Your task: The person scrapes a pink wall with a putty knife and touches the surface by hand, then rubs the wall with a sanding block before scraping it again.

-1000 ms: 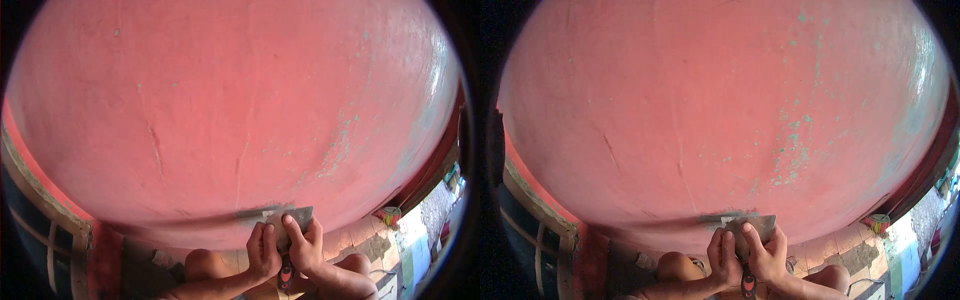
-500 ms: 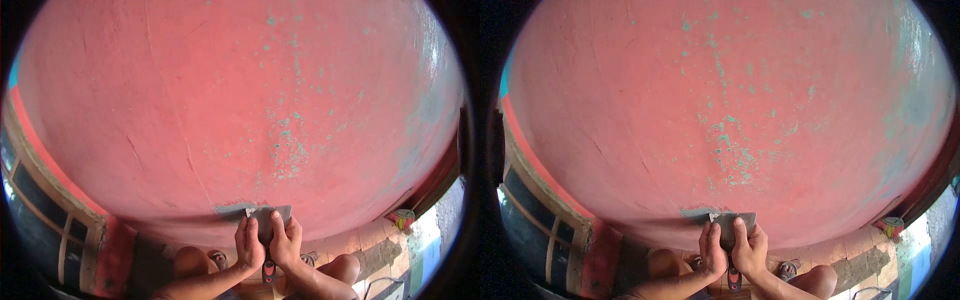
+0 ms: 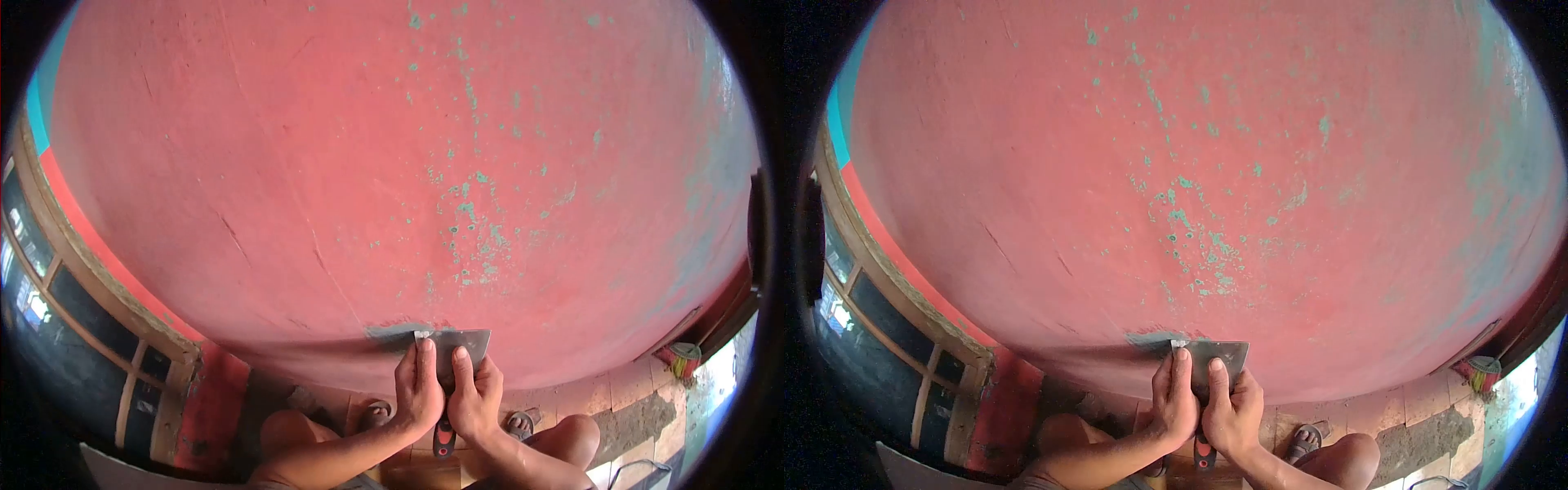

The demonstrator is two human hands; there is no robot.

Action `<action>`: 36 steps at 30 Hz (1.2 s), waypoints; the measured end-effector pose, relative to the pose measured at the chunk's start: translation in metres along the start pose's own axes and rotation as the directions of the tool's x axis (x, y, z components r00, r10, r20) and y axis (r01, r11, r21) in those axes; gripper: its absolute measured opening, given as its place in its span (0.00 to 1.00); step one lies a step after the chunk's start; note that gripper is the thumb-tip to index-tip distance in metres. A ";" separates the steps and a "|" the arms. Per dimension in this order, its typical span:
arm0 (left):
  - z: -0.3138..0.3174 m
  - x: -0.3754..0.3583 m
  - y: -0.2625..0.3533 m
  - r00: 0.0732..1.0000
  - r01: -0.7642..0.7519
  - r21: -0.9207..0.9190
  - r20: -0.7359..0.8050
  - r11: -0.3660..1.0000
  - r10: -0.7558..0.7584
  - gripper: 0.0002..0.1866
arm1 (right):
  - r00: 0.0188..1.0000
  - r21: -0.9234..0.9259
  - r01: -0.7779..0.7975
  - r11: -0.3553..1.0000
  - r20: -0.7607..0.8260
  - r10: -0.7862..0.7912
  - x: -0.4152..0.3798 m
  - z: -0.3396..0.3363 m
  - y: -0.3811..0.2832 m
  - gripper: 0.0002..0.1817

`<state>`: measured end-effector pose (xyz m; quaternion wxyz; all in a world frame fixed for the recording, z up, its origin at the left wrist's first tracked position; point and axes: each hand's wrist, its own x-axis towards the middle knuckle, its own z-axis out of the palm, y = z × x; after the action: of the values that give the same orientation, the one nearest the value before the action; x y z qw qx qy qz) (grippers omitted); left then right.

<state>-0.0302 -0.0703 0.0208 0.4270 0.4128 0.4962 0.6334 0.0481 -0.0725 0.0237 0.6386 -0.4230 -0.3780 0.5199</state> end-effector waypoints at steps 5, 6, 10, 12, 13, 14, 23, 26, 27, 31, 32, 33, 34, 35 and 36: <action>-0.012 -0.018 -0.004 0.994 0.010 -0.104 0.108 0.995 0.002 0.12 | 0.999 -0.112 -0.043 0.993 0.006 0.044 0.002 -0.002 -0.006 0.19; -0.012 -0.018 -0.004 0.994 -0.038 -0.044 0.105 0.998 0.043 0.13 | 0.999 -0.089 -0.043 0.995 0.005 0.044 0.003 0.000 -0.004 0.19; -0.007 -0.019 -0.003 0.997 -0.014 -0.046 0.072 0.999 0.018 0.16 | 0.998 -0.157 -0.069 0.985 -0.006 0.069 0.003 0.003 -0.007 0.20; -0.006 -0.018 -0.002 0.994 0.104 -0.170 0.058 0.980 -0.095 0.18 | 0.998 -0.123 -0.047 0.991 -0.035 0.043 0.002 0.006 -0.004 0.19; -0.008 -0.017 -0.004 0.991 0.115 -0.181 0.086 0.977 -0.101 0.18 | 0.999 -0.145 -0.039 0.989 -0.027 0.035 0.002 0.006 -0.003 0.19; -0.010 -0.015 -0.008 0.988 0.125 -0.192 0.113 0.973 -0.105 0.18 | 0.999 -0.164 -0.030 0.986 -0.017 0.027 0.002 0.005 -0.003 0.18; -0.017 -0.012 -0.024 0.982 -0.122 0.024 0.151 0.992 0.117 0.18 | 1.000 -0.039 0.005 0.999 -0.023 -0.006 0.006 0.006 0.009 0.16; -0.020 -0.013 -0.042 0.955 -0.262 0.093 0.170 0.960 0.244 0.19 | 0.999 -0.038 0.017 0.999 -0.034 -0.018 0.006 0.006 0.005 0.15; -0.021 -0.011 -0.044 0.915 -0.393 0.251 0.202 0.885 0.349 0.20 | 0.999 -0.044 0.019 0.999 -0.039 -0.020 0.006 0.005 0.004 0.14; -0.025 0.003 -0.041 0.541 -0.644 0.757 0.551 -0.108 0.635 0.18 | 0.994 -0.071 0.093 0.993 -0.056 -0.097 0.012 0.005 -0.004 0.13; -0.024 0.005 -0.041 0.473 -0.592 0.752 0.615 -0.290 0.632 0.17 | 0.995 -0.107 0.092 0.990 -0.021 -0.095 0.013 0.003 -0.005 0.14; -0.020 0.004 -0.043 0.472 -0.587 0.766 0.587 -0.262 0.658 0.17 | 0.995 -0.142 0.095 0.985 0.016 -0.094 0.013 -0.001 -0.006 0.14; -0.015 0.003 -0.045 0.470 -0.582 0.778 0.559 -0.236 0.683 0.17 | 0.994 -0.174 0.100 0.980 0.053 -0.092 0.015 -0.006 -0.006 0.15; -0.010 0.006 -0.045 0.449 -0.616 0.774 0.496 -0.145 0.743 0.17 | 0.986 -0.188 0.149 0.971 0.096 -0.133 0.016 -0.012 0.001 0.15; -0.006 0.009 -0.046 0.425 -0.654 0.754 0.430 -0.058 0.797 0.18 | 0.991 -0.197 0.127 0.972 0.064 -0.116 0.016 -0.011 -0.001 0.14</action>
<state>-0.0324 -0.0570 -0.0243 -0.2859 0.7120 0.4644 0.4423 0.0613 -0.0582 0.0215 0.6132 -0.4476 -0.4702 0.4500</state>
